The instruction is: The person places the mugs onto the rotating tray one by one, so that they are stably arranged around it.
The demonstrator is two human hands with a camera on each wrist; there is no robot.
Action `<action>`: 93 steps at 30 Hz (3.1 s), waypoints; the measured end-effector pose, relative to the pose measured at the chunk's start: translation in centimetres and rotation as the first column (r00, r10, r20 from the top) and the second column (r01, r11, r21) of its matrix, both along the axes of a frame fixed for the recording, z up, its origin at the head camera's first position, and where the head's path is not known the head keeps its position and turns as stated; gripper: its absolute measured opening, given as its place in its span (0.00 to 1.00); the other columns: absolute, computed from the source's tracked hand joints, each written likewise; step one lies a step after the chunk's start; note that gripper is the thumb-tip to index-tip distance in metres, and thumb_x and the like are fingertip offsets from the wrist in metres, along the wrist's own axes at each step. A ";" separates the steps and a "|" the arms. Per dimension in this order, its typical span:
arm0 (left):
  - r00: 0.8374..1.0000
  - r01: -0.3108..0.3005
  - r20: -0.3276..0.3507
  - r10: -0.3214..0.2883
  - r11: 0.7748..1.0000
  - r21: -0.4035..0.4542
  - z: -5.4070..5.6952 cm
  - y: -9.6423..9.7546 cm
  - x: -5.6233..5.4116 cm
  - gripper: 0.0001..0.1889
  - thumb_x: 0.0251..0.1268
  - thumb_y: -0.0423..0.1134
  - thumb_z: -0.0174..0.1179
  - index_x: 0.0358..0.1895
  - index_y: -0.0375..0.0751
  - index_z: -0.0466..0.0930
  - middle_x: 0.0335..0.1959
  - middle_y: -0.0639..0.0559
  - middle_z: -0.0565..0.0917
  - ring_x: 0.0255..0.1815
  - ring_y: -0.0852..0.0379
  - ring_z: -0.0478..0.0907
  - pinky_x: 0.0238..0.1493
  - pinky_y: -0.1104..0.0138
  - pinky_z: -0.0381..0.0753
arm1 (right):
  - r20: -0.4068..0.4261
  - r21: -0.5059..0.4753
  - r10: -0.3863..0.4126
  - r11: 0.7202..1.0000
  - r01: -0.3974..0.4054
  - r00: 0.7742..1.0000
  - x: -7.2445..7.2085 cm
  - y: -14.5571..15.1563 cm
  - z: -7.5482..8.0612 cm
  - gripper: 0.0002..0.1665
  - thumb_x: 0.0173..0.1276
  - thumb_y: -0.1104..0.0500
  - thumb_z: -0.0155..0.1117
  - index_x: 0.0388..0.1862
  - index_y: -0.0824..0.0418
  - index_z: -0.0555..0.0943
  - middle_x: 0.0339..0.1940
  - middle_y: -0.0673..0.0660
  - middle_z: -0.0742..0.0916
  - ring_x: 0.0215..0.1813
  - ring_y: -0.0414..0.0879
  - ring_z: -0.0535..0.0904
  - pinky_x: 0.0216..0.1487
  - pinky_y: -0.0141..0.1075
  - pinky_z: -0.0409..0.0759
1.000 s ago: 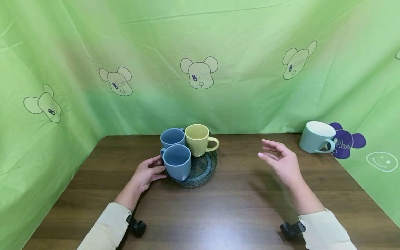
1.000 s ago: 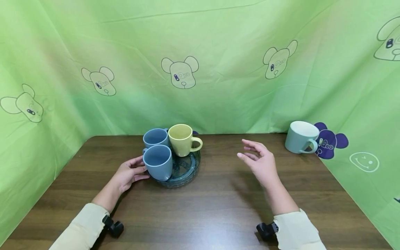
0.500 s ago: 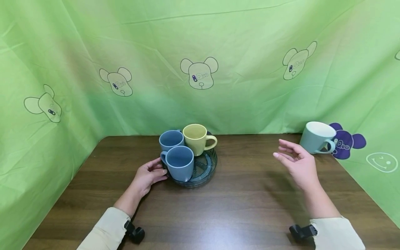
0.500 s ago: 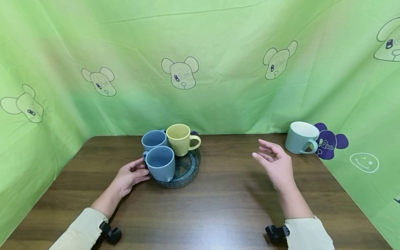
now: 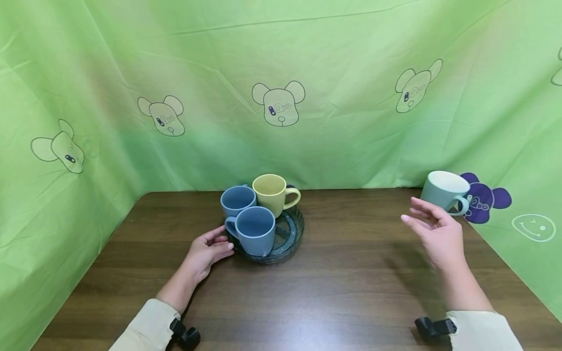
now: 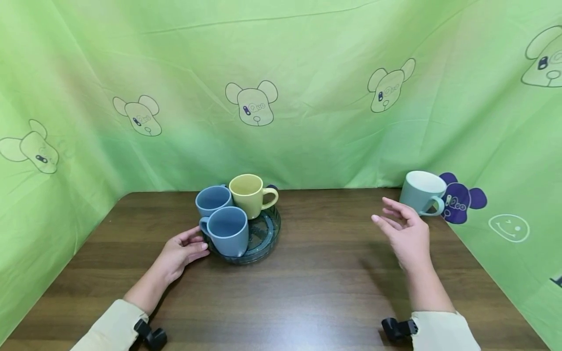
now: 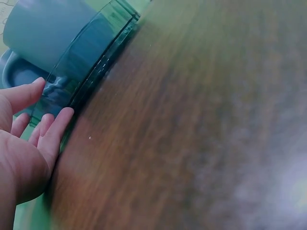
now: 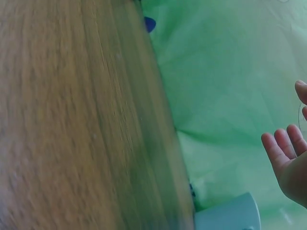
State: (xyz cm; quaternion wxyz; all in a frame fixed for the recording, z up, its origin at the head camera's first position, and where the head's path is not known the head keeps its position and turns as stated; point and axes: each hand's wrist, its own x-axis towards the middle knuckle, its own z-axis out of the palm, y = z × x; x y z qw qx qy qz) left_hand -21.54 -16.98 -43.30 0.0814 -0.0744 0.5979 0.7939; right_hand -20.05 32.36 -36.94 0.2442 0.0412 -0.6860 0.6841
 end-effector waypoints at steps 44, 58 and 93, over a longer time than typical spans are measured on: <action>0.994 -0.106 0.011 0.108 0.990 -0.094 1.1 -0.2 0.1 0.27 0.59 0.21 0.63 0.63 0.26 0.70 0.49 0.40 0.73 0.37 0.58 0.80 0.45 0.56 0.86 | 0.113 -0.185 -0.322 0.923 0.338 0.940 0.0 6.4 -0.6 0.24 0.53 0.79 0.70 0.50 0.67 0.85 0.39 0.47 0.87 0.38 0.35 0.83 0.40 0.17 0.78; 0.998 -0.066 0.008 0.067 0.994 -0.084 0.9 -0.2 -0.8 0.28 0.60 0.19 0.60 0.64 0.25 0.65 0.54 0.36 0.69 0.36 0.59 0.81 0.46 0.57 0.85 | 0.318 -0.190 -0.432 0.843 0.503 0.844 -1.5 8.8 -0.8 0.30 0.52 0.74 0.74 0.55 0.57 0.84 0.52 0.43 0.82 0.43 0.32 0.79 0.31 0.14 0.76; 0.999 -0.021 -0.032 0.017 0.993 -0.114 0.7 -0.2 -0.7 0.28 0.59 0.20 0.60 0.64 0.23 0.63 0.58 0.30 0.68 0.37 0.57 0.82 0.45 0.58 0.86 | 0.462 -0.248 -0.430 0.776 0.579 0.775 -6.8 11.2 -3.6 0.14 0.62 0.71 0.64 0.37 0.52 0.78 0.31 0.46 0.77 0.21 0.32 0.76 0.23 0.20 0.79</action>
